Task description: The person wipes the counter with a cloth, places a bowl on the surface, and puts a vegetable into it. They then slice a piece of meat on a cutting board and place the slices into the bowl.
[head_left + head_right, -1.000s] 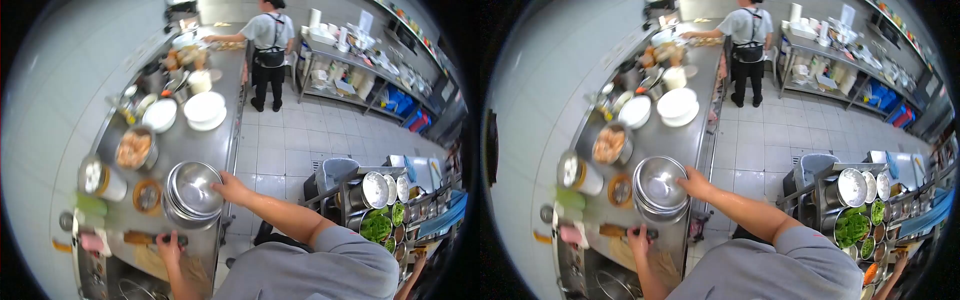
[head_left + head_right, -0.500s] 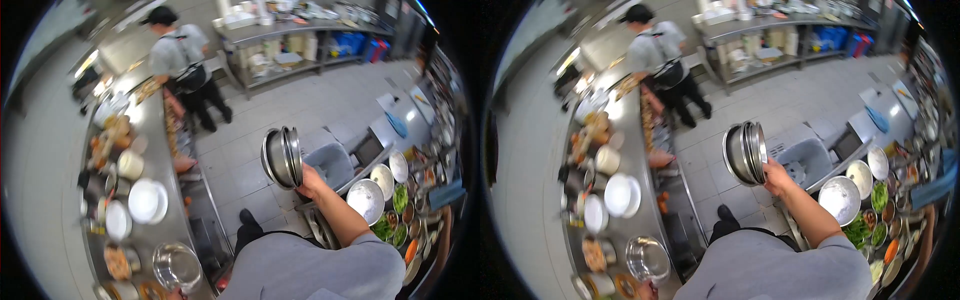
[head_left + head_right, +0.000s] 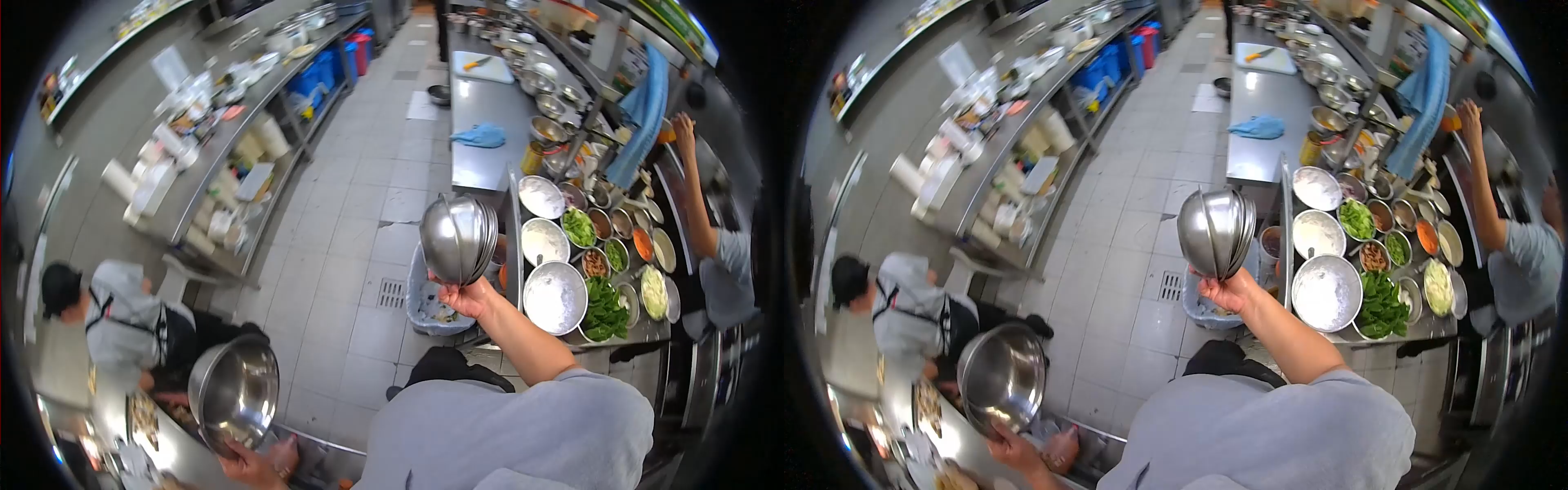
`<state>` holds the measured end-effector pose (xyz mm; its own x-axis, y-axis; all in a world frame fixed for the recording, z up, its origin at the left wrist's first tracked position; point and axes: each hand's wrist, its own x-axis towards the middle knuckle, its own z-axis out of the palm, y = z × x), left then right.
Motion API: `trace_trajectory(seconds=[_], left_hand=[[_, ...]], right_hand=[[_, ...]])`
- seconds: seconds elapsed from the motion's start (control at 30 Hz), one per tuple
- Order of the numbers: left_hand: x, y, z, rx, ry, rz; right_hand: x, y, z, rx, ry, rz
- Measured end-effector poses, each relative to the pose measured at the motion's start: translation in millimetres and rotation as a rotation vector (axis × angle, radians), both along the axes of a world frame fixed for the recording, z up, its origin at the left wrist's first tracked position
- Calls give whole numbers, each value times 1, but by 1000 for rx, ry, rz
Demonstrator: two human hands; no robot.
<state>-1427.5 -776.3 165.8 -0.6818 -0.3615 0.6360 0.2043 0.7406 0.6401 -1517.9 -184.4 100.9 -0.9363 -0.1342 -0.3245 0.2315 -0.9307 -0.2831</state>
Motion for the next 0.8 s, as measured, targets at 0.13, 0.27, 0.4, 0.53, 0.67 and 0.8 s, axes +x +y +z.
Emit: trace_trajectory(seconds=[0.13,0.27,0.4,0.53,0.67,0.8], left_hand=[[-173,76,25,-58,73,-318],[-312,165,49,-145,339,-654],[-421,252,84,94,314,-798],[-558,249,30,-248,182,-400],[-716,159,-127,279,-533,-477],[-812,65,-279,1044,-828,-391]], right_hand=[[6,-7,11,12,-129,-196],[-8,-8,-16,25,-135,-300],[-60,0,-58,79,-194,-416],[-126,22,-88,58,-186,-487],[-191,52,-104,97,-116,-553],[-238,85,-76,258,-171,-603]])
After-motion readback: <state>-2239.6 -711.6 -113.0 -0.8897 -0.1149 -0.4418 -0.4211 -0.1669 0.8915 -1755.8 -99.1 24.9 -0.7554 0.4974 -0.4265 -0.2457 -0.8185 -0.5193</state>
